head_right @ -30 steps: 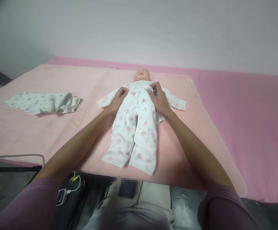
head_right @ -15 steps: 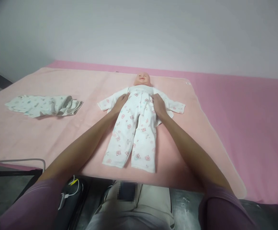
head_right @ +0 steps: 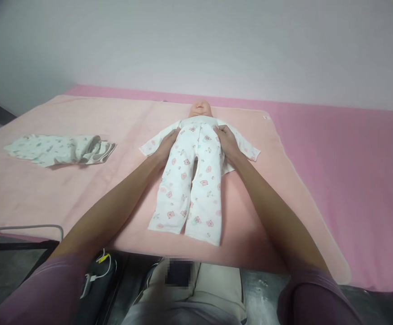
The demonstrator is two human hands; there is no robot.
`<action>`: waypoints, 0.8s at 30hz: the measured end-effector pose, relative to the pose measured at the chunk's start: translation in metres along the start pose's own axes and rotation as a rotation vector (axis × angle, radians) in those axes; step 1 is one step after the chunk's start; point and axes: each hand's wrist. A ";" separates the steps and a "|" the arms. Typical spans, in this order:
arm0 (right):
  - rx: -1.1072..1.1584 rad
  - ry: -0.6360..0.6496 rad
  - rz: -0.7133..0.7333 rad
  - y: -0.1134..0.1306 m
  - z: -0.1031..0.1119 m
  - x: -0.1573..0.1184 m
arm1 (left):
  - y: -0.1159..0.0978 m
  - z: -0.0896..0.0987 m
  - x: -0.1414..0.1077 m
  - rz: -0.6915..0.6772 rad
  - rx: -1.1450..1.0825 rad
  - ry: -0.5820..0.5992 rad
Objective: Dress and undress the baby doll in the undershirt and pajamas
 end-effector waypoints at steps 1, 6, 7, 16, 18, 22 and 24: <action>-0.024 -0.002 0.001 0.001 0.000 0.000 | -0.004 0.000 -0.001 -0.012 0.008 0.002; -0.324 0.064 0.127 0.021 -0.007 0.001 | -0.038 -0.002 -0.005 -0.161 0.265 0.005; -0.421 0.086 0.181 0.026 -0.009 0.003 | -0.045 -0.003 -0.004 -0.169 0.330 0.026; -0.483 -0.014 0.092 0.023 -0.013 0.009 | -0.031 -0.011 0.017 -0.098 0.297 -0.211; -0.531 -0.018 0.043 0.012 -0.003 0.001 | -0.018 -0.006 0.013 -0.078 0.335 -0.176; -0.677 0.062 0.081 -0.001 0.017 -0.010 | -0.009 0.003 0.003 -0.132 0.489 -0.064; -0.602 0.086 0.098 -0.004 0.018 -0.010 | -0.010 0.004 0.000 -0.113 0.493 -0.048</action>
Point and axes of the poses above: each hand's wrist, its own x-axis towards the middle knuckle, its own z-axis out of the back of the hand, y = z × x, and after that the axes turned 10 degrees about z, right-handed
